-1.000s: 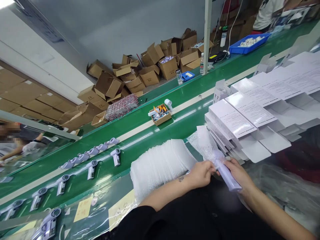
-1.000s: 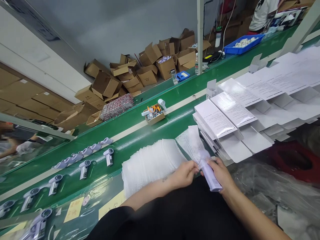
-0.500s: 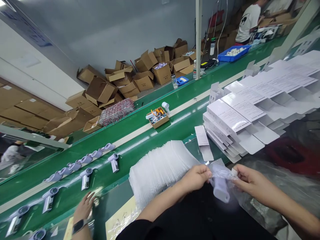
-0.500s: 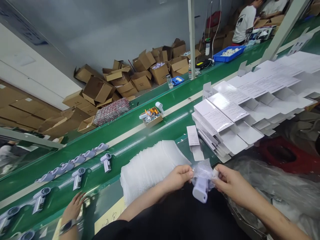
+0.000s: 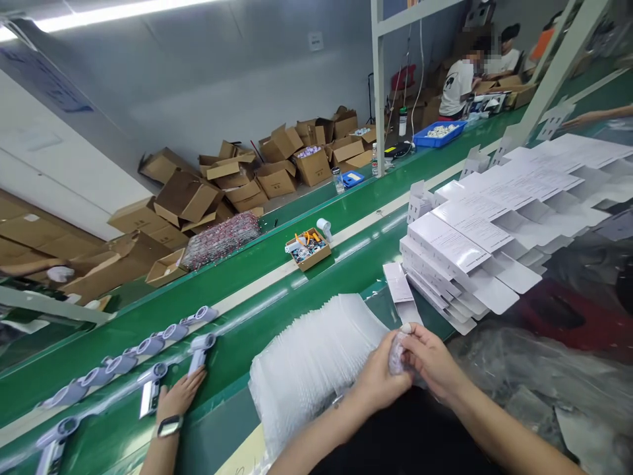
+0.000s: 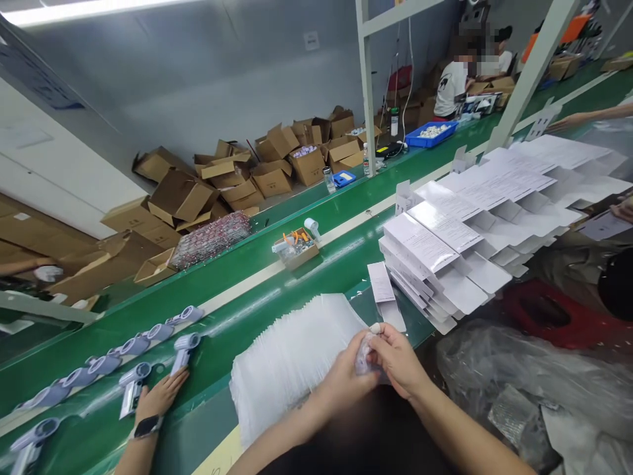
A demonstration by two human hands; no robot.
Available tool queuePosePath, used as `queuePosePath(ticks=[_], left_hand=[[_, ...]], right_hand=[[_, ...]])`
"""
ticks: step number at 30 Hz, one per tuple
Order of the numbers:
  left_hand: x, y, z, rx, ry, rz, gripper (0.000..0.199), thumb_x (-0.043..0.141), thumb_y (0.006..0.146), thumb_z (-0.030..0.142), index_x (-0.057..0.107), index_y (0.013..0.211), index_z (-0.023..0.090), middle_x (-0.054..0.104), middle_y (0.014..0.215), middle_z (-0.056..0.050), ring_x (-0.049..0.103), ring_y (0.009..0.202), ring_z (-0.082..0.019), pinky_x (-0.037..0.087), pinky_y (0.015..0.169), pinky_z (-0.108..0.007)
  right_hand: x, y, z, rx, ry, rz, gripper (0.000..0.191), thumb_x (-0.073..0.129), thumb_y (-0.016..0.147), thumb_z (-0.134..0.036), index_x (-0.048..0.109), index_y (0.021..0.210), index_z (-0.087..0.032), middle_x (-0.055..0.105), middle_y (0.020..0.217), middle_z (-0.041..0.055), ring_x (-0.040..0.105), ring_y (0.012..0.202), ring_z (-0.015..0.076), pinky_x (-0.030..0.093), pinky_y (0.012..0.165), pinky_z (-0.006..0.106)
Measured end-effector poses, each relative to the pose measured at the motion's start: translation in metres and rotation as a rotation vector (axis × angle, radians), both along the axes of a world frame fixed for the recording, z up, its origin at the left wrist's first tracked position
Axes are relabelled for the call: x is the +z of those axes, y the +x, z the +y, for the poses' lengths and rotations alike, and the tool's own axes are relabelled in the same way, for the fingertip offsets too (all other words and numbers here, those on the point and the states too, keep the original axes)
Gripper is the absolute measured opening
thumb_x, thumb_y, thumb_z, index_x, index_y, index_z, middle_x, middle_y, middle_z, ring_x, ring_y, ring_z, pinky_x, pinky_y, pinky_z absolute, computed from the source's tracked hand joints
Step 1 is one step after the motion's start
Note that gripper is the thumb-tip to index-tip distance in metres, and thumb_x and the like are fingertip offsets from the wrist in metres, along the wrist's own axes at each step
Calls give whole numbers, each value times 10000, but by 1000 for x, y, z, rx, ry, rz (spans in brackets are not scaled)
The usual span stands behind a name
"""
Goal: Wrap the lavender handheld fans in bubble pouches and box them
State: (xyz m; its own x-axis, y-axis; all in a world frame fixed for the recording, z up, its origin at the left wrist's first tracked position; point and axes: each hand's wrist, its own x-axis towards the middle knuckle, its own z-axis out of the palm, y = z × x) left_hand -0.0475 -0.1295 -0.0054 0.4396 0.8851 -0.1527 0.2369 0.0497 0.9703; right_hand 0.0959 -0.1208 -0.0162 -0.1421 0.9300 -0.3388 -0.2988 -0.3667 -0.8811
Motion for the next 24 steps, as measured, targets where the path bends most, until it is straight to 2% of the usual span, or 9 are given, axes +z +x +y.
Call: queuePosePath(ticks=[2, 3, 5, 7, 9, 11, 14, 18, 24], left_hand=[[-9, -4, 7, 193, -17, 74, 272, 562, 776, 257, 601, 1026, 158, 613, 823, -28, 564, 731, -142, 488, 667, -257], [-10, -9, 14, 276, -49, 79, 217, 542, 789, 292, 610, 933, 144, 599, 756, -22, 552, 673, -134, 488, 608, -246], [-6, -25, 30, 419, -133, 13, 266, 549, 783, 382, 589, 874, 135, 573, 690, -11, 537, 607, -129, 485, 511, -232], [5, -43, 43, 534, -175, -93, 345, 597, 745, 446, 574, 897, 137, 572, 700, -7, 542, 611, -131, 495, 479, -231], [17, -58, 52, 630, -180, -165, 387, 657, 696, 460, 574, 886, 134, 569, 708, -4, 538, 612, -124, 503, 472, -227], [25, -67, 54, 721, -193, -206, 396, 698, 659, 440, 580, 872, 128, 571, 707, -3, 533, 595, -113, 496, 453, -217], [27, -74, 52, 820, -225, -246, 402, 724, 635, 400, 593, 908, 135, 608, 770, -12, 556, 619, -113, 496, 456, -208], [27, -88, 46, 885, -247, -327, 401, 744, 625, 353, 602, 942, 153, 625, 787, 1, 570, 617, -113, 497, 443, -213], [44, -129, 45, 1046, -147, -645, 334, 760, 604, 263, 605, 873, 139, 605, 712, 29, 546, 520, -85, 440, 346, -178]], right_hand=[[-30, 10, 19, 19, 97, -360, 295, 522, 831, -449, 537, 1013, -217, 626, 875, 35, 617, 758, 175, 516, 679, 322], [-45, 18, 31, 4, 141, -616, 344, 470, 851, -465, 514, 1085, -218, 628, 941, 60, 627, 834, 210, 523, 712, 362], [-75, 31, 59, -23, 166, -885, 419, 520, 819, -397, 482, 1176, -181, 584, 1100, 146, 562, 1047, 317, 468, 838, 503], [-98, 34, 85, 2, 220, -1039, 435, 554, 785, -259, 494, 1204, -160, 473, 1275, 221, 390, 1235, 404, 327, 939, 623], [-113, 26, 106, 84, 339, -1151, 394, 497, 787, -127, 556, 1172, -188, 361, 1406, 214, 212, 1338, 418, 189, 987, 672], [-120, 13, 122, 216, 500, -1221, 414, 430, 776, -29, 635, 1071, -235, 342, 1459, 134, 136, 1380, 373, 110, 1023, 654], [-119, -5, 143, 445, 728, -1279, 381, 461, 705, 22, 701, 852, -236, 482, 1378, 63, 206, 1377, 313, 98, 1072, 571], [-96, -15, 175, 609, 904, -1331, 216, 546, 703, -45, 700, 754, -187, 639, 1141, 105, 334, 1314, 284, 193, 1073, 466], [-37, -30, 199, 449, 898, -1363, 341, 405, 796, -34, 608, 1059, -112, 598, 1135, 180, 572, 995, 253, 420, 862, 370]])
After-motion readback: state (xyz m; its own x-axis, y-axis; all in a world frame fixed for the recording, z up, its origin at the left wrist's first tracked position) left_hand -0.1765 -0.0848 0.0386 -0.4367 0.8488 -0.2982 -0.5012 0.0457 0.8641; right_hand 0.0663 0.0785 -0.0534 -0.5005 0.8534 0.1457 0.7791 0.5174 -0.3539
